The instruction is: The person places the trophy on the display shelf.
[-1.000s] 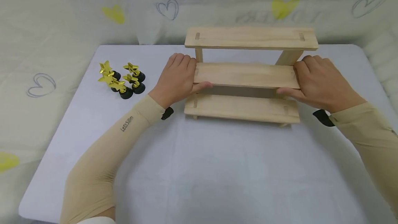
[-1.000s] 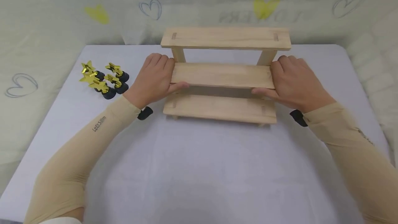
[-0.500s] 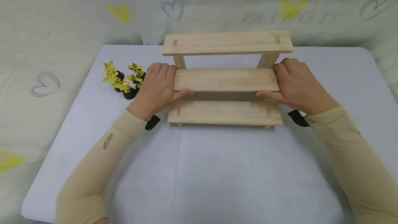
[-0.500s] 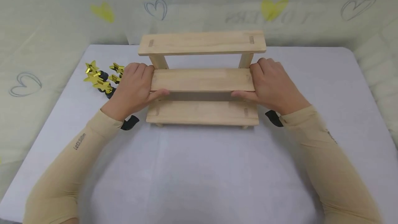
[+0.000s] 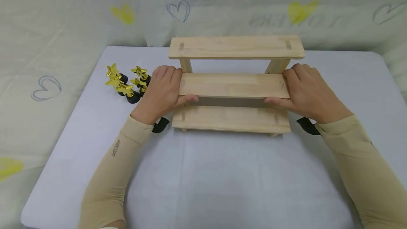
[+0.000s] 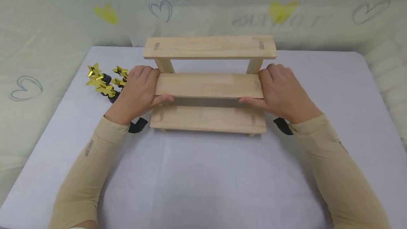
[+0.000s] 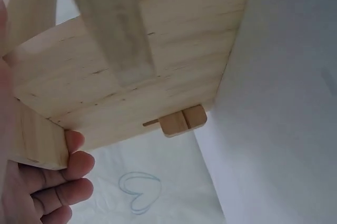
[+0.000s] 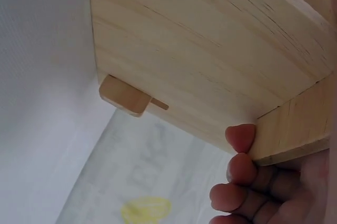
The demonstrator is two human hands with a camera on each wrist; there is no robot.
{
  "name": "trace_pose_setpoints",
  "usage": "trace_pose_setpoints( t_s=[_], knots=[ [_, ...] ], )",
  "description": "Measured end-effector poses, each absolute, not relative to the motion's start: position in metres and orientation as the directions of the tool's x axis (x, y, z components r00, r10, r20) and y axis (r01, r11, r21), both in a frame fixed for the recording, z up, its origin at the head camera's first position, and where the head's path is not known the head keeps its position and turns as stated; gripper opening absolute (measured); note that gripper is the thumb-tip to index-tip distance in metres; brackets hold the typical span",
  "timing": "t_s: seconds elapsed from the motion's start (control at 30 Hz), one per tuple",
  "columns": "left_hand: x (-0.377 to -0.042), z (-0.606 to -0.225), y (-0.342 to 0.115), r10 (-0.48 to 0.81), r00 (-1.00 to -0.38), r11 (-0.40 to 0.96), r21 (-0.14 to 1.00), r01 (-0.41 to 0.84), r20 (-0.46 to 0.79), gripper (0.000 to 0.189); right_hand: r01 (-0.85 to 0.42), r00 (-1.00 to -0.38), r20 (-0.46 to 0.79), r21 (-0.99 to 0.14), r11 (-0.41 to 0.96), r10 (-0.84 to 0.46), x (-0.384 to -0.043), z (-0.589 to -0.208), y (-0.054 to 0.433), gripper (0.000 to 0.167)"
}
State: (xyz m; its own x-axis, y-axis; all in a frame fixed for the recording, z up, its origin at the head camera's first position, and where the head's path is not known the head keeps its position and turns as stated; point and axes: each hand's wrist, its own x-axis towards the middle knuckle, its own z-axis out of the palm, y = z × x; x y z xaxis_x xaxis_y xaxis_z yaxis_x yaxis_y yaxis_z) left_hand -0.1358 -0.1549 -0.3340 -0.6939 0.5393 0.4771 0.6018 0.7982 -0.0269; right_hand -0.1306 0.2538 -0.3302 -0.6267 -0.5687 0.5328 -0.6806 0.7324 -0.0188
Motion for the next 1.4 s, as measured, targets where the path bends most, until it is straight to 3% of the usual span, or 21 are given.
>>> trace_pose_setpoints(
  t_s=[0.3, 0.53, 0.77, 1.1, 1.4],
  knots=[
    [-0.135, -0.329, -0.152, 0.499, -0.754, 0.827, 0.022, 0.561, 0.427, 0.106, -0.702, -0.623, 0.536, -0.063, 0.709, -0.570, -0.136, -0.329, 0.253, 0.103],
    [-0.136, -0.328, -0.154, 0.519, -0.745, 0.812, 0.031, 0.582, 0.419, 0.105, -0.676, -0.656, 0.514, -0.076, 0.733, -0.552, -0.127, -0.330, 0.253, 0.103],
    [-0.138, -0.324, -0.156, 0.525, -0.733, 0.806, 0.026, 0.592, 0.433, 0.106, -0.697, -0.600, 0.572, -0.031, 0.716, -0.559, -0.129, -0.328, 0.253, 0.101],
    [-0.141, -0.316, -0.158, 0.520, -0.720, 0.799, 0.036, 0.600, 0.460, 0.107, -0.666, -0.645, 0.549, -0.065, 0.743, -0.531, -0.128, -0.325, 0.256, 0.105],
    [-0.135, -0.307, -0.184, 0.472, -0.683, 0.801, 0.052, 0.596, 0.557, 0.088, -0.674, -0.620, 0.573, -0.040, 0.738, -0.535, -0.131, -0.329, 0.250, 0.105]
  ],
)
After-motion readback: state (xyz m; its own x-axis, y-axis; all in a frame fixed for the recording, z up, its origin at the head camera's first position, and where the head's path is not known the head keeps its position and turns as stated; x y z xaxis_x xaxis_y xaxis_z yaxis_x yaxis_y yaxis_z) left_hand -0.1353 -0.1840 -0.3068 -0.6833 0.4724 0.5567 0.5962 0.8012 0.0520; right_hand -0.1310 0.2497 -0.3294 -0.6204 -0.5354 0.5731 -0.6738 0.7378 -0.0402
